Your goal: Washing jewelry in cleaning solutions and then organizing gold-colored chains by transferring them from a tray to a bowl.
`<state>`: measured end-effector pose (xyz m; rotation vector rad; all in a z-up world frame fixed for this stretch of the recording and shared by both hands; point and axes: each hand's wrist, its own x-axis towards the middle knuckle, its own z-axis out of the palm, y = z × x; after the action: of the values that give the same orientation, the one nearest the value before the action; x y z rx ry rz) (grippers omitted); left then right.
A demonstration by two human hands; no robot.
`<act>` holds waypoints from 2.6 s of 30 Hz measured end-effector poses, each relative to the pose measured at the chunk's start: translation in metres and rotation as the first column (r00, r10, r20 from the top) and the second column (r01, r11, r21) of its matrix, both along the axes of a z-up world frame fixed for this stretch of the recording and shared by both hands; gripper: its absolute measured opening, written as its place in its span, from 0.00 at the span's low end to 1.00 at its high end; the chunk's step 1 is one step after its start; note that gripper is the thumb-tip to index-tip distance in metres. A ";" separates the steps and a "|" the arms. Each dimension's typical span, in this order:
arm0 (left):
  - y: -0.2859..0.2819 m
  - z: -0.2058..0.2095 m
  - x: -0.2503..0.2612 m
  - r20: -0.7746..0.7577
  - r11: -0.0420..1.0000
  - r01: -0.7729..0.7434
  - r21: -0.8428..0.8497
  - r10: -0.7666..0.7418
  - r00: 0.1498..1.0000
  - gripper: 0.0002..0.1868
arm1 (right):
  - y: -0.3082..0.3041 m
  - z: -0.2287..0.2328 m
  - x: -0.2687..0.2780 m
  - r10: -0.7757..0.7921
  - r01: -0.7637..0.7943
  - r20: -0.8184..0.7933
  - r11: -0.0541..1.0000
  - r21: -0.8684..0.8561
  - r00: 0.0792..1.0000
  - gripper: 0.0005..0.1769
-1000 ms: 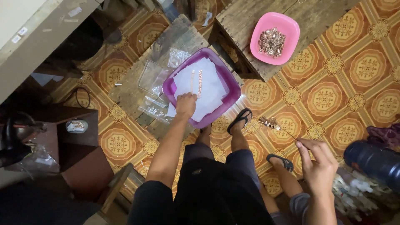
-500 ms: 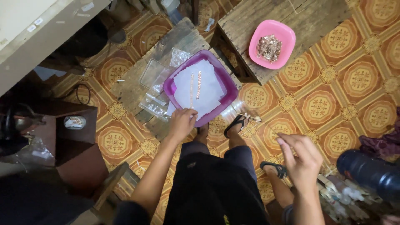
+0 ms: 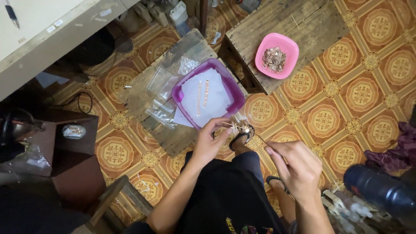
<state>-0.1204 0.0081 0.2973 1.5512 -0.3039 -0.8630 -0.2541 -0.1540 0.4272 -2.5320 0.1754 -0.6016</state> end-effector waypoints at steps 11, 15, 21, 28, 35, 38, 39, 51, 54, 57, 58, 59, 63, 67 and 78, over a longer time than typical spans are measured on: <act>-0.007 -0.019 -0.006 -0.234 0.992 -0.115 -0.053 0.099 0.967 0.07 | -0.002 -0.008 -0.005 -0.038 0.038 -0.003 0.999 -0.011 0.999 0.03; -0.008 -0.017 -0.006 -0.109 0.989 -0.140 0.047 0.144 0.983 0.05 | -0.009 -0.024 -0.009 -0.080 0.084 -0.060 0.994 0.066 0.995 0.03; 0.001 -0.048 -0.005 0.884 0.995 -0.101 -0.024 0.068 0.463 0.10 | -0.009 -0.028 0.002 -0.302 0.323 -0.126 0.920 0.221 0.945 0.04; 0.006 -0.059 0.002 0.956 1.000 0.030 -0.005 -0.004 0.295 0.11 | -0.013 -0.022 -0.001 -0.288 0.319 -0.159 0.922 0.220 0.944 0.05; 0.007 -0.052 0.022 0.880 0.991 -0.084 0.106 -0.054 0.472 0.10 | -0.019 0.005 -0.012 -0.160 0.172 -0.095 0.975 0.140 0.983 0.04; -0.001 -0.041 0.015 0.759 0.999 0.038 0.028 -0.046 0.649 0.14 | -0.024 0.006 -0.018 -0.124 0.129 -0.064 0.988 0.082 0.990 0.05; -0.004 -0.036 0.011 0.608 0.987 0.147 -0.064 -0.078 0.790 0.16 | -0.026 0.006 -0.021 -0.117 0.121 -0.053 0.990 0.078 0.992 0.05; -0.019 -0.017 -0.002 0.317 0.936 0.316 -0.152 -0.257 0.913 0.10 | -0.033 0.005 -0.040 -0.011 0.011 -0.015 0.999 0.053 1.000 0.03; -0.020 -0.009 0.004 0.335 0.927 0.343 -0.151 -0.278 0.900 0.08 | -0.036 0.004 -0.040 -0.011 0.012 -0.018 0.998 0.060 1.000 0.04; -0.019 -0.008 0.004 0.320 0.921 0.330 -0.208 -0.255 0.913 0.07 | -0.037 0.002 -0.041 -0.003 0.004 -0.011 0.998 0.069 1.000 0.04; -0.019 -0.007 0.005 0.321 0.921 0.331 -0.207 -0.256 0.912 0.07 | -0.038 0.001 -0.041 -0.004 0.004 -0.010 0.998 0.070 1.000 0.04; -0.018 -0.007 0.005 0.275 0.927 0.322 -0.194 -0.263 0.925 0.06 | -0.039 0.000 -0.041 0.000 0.000 -0.007 0.997 0.078 1.000 0.04; -0.019 -0.010 0.008 0.133 0.934 0.303 -0.191 -0.282 0.950 0.07 | -0.041 -0.001 -0.040 0.013 -0.013 0.005 0.997 0.070 1.000 0.05; -0.018 -0.006 0.011 0.141 0.916 0.244 -0.317 -0.209 0.968 0.13 | -0.047 -0.023 -0.039 -0.117 0.095 0.110 0.978 0.187 0.987 0.03; -0.012 0.014 0.023 -0.058 0.949 0.182 -0.258 -0.203 0.977 0.16 | -0.056 -0.041 -0.044 -0.173 0.150 0.079 0.961 0.233 0.982 0.04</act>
<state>-0.0972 -0.0035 0.3112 1.2603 -0.4917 -0.9982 -0.2980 -0.2100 0.3858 -2.2763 0.3958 -0.7248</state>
